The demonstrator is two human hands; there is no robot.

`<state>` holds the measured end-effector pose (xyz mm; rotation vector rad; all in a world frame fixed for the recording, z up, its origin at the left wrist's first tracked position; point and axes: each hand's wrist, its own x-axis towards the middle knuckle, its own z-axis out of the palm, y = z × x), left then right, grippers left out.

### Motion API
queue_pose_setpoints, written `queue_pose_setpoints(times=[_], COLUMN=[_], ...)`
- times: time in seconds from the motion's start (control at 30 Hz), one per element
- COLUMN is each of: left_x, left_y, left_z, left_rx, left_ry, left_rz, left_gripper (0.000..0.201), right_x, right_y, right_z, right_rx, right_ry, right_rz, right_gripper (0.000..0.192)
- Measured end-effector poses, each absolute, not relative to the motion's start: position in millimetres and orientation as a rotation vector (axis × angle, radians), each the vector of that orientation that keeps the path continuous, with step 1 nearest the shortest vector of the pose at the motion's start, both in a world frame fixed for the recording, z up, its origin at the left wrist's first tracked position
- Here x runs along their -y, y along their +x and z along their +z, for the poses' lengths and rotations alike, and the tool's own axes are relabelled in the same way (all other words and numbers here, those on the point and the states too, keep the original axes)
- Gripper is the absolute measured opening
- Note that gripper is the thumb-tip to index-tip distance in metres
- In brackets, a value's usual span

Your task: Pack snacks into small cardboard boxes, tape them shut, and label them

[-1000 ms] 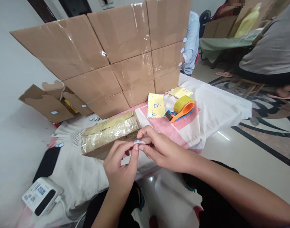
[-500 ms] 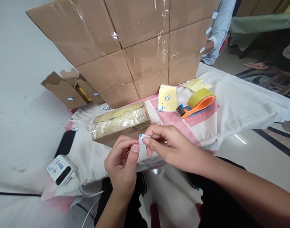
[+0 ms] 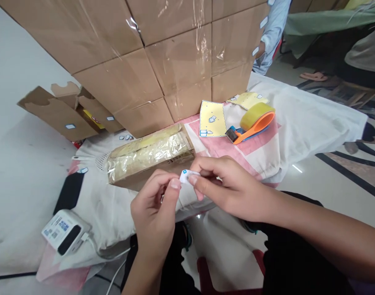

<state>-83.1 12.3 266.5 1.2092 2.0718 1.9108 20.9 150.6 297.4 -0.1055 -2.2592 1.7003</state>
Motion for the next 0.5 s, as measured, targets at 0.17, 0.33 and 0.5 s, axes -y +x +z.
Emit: queue_pose_setpoints(times=[0.17, 0.33, 0.5], left_x=[-10.8, -13.6, -15.8], left_y=[-82.0, -79.8, -77.3], left_z=[268.1, 267.6, 265.6], left_rx=[-2.16, -2.137, -2.138], left_ry=[1.226, 1.259, 1.285], left_rz=[1.813, 1.81, 1.796], left_gripper=[0.021, 0.024, 0.023], right_x=[-149.5, -146.8, -146.8], right_y=[18.5, 19.8, 23.1], right_z=[297.2, 294.0, 289.9], right_rx=[2.253, 2.17, 2.188], right_ry=[-0.131, -0.215, -0.186], right_rz=[1.686, 1.675, 1.696], right_gripper=[0.027, 0.016, 0.017])
